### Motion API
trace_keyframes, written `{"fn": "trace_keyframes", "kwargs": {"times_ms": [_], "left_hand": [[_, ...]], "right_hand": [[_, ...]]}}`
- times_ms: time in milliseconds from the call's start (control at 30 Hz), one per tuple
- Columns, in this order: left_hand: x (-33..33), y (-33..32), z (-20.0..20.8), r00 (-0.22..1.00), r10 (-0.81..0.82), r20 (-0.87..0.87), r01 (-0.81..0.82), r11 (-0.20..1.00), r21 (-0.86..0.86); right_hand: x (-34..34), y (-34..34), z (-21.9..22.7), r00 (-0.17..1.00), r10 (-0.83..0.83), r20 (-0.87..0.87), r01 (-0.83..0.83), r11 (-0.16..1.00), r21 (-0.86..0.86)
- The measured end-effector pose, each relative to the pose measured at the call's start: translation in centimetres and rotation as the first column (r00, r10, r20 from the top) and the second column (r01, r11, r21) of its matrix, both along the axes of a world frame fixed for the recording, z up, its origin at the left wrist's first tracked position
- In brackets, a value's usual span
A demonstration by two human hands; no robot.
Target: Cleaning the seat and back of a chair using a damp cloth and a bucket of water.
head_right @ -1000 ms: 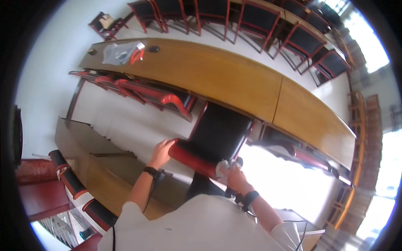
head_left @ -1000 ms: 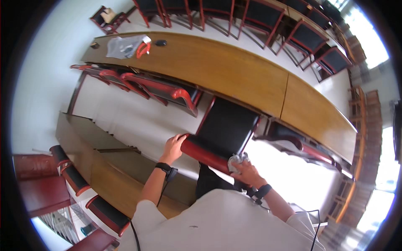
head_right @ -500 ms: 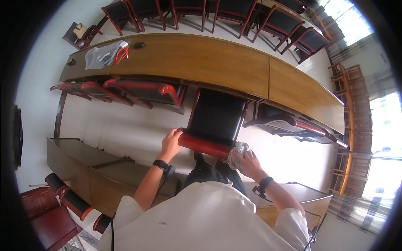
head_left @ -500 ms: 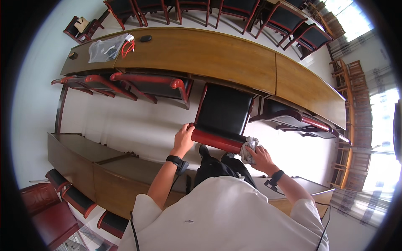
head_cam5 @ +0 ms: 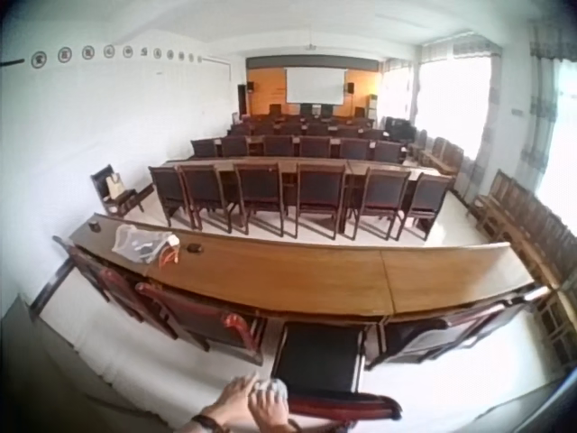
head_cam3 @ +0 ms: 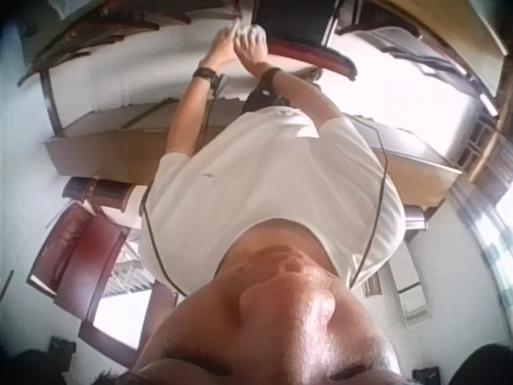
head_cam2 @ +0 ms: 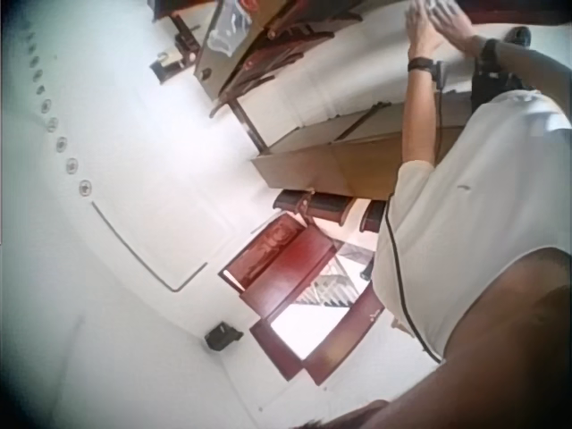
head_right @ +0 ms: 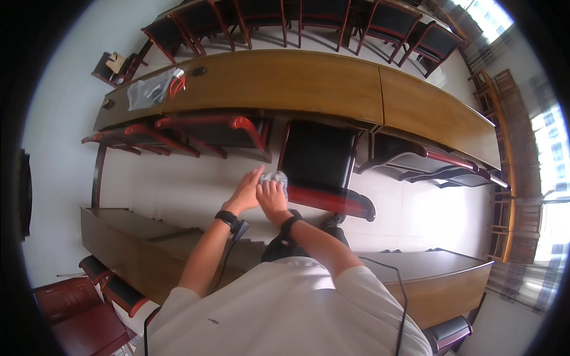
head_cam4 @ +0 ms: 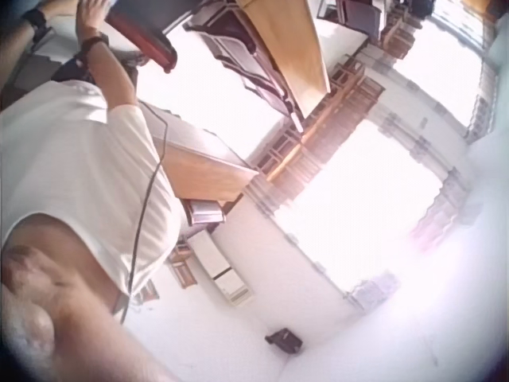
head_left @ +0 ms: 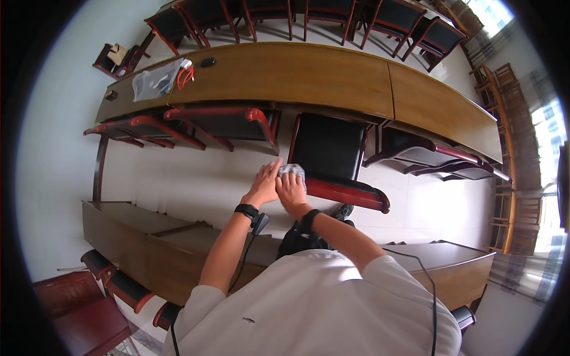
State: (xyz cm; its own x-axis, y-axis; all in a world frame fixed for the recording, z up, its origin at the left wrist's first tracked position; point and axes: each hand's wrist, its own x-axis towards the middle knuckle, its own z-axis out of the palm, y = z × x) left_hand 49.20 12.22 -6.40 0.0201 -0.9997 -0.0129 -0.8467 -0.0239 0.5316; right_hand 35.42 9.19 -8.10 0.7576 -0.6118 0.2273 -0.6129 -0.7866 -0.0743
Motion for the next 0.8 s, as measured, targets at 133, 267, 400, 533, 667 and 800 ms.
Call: {"fn": "trace_keyframes", "kwargs": {"times_ms": [133, 267, 400, 533, 667, 800], "left_hand": [[0.0, 0.2, 0.3, 0.999, 0.018, 0.051, -0.023, 0.995, 0.097], [-1.4, -0.1, 0.9, 0.955, 0.021, 0.296, -0.090, 0.971, 0.223], [-0.9, 0.1, -0.8, 0.948, -0.023, 0.318, -0.019, 0.992, 0.127], [-0.6, 0.2, -1.4, 0.954, 0.024, 0.298, -0.036, 0.999, 0.035], [-1.1, -0.3, -1.3, 0.969, 0.040, 0.245, -0.060, 0.995, 0.078], [-0.9, -0.6, -1.8, 0.967, 0.048, 0.251, -0.055, 0.998, 0.022]], "right_hand": [[-1.2, -0.1, 1.7, 0.998, 0.009, 0.068, -0.016, 0.995, 0.100], [-11.2, -0.7, 2.4, 0.996, -0.068, -0.060, 0.075, 0.989, 0.125], [-22.9, -1.5, 3.4, 0.967, -0.189, -0.172, 0.202, 0.977, 0.061], [-30.6, -1.4, 5.7, 0.929, -0.352, 0.114, 0.322, 0.921, 0.220], [-33.9, 1.0, 1.5, 0.521, -0.813, 0.260, 0.538, 0.549, 0.640], [-31.9, -1.0, -2.6, 0.374, -0.820, 0.434, 0.226, 0.534, 0.815]]}}
